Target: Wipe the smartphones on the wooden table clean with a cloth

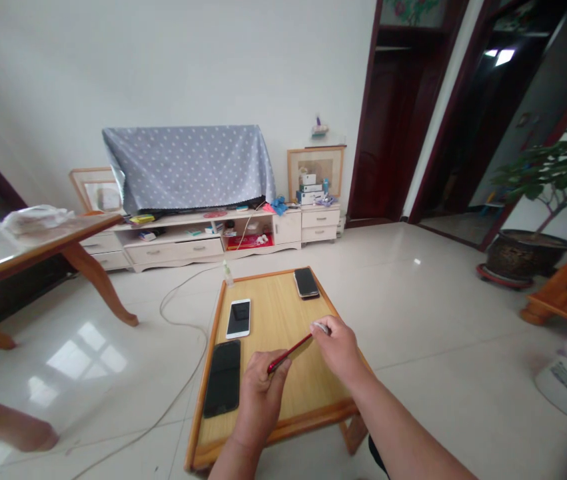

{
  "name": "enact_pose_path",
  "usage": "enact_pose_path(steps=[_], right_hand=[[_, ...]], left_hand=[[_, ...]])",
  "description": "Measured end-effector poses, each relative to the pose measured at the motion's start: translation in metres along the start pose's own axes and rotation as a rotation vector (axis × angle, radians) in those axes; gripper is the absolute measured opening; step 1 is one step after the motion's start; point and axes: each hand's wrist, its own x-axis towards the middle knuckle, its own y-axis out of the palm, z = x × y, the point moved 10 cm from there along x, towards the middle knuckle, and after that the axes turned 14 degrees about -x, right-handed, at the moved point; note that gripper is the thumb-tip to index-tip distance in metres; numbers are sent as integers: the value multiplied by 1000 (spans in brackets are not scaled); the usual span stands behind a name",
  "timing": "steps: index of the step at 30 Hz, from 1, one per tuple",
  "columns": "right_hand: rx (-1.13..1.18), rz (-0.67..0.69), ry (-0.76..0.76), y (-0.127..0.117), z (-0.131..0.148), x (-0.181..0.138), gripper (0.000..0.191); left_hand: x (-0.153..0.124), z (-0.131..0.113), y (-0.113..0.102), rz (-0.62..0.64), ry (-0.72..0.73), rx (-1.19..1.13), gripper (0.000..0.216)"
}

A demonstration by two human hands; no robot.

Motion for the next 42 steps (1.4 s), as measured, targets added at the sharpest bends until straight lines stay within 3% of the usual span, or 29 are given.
enact_pose_path(steps=[7, 12, 14, 20, 22, 30, 37, 39, 42], right_hand=[[58, 76, -138, 14, 33, -24, 17], [9, 18, 13, 0, -7, 2, 22], [-1, 0, 25, -3, -10, 4, 21], [96, 118, -176, 17, 59, -40, 14], [114, 145, -201, 18, 68, -45, 13], [-19, 4, 33, -5, -12, 11, 24], [50, 106, -186, 10, 52, -31, 17], [51, 97, -184, 9, 51, -29, 17], [7, 32, -117, 0, 21, -8, 21]], left_hand=[[1, -1, 6, 40, -15, -29, 20], [-2, 7, 0, -17, -31, -88, 18], [-2, 8, 1, -17, -35, -84, 18], [0, 1, 12, 30, -14, 52, 15], [-1, -1, 11, 29, -12, 75, 18], [1, -5, 1, -5, 6, -54, 18], [3, -7, 11, 23, 11, -5, 17], [1, -4, 8, 15, -18, -48, 18], [-1, 4, -1, -34, -71, -119, 19]])
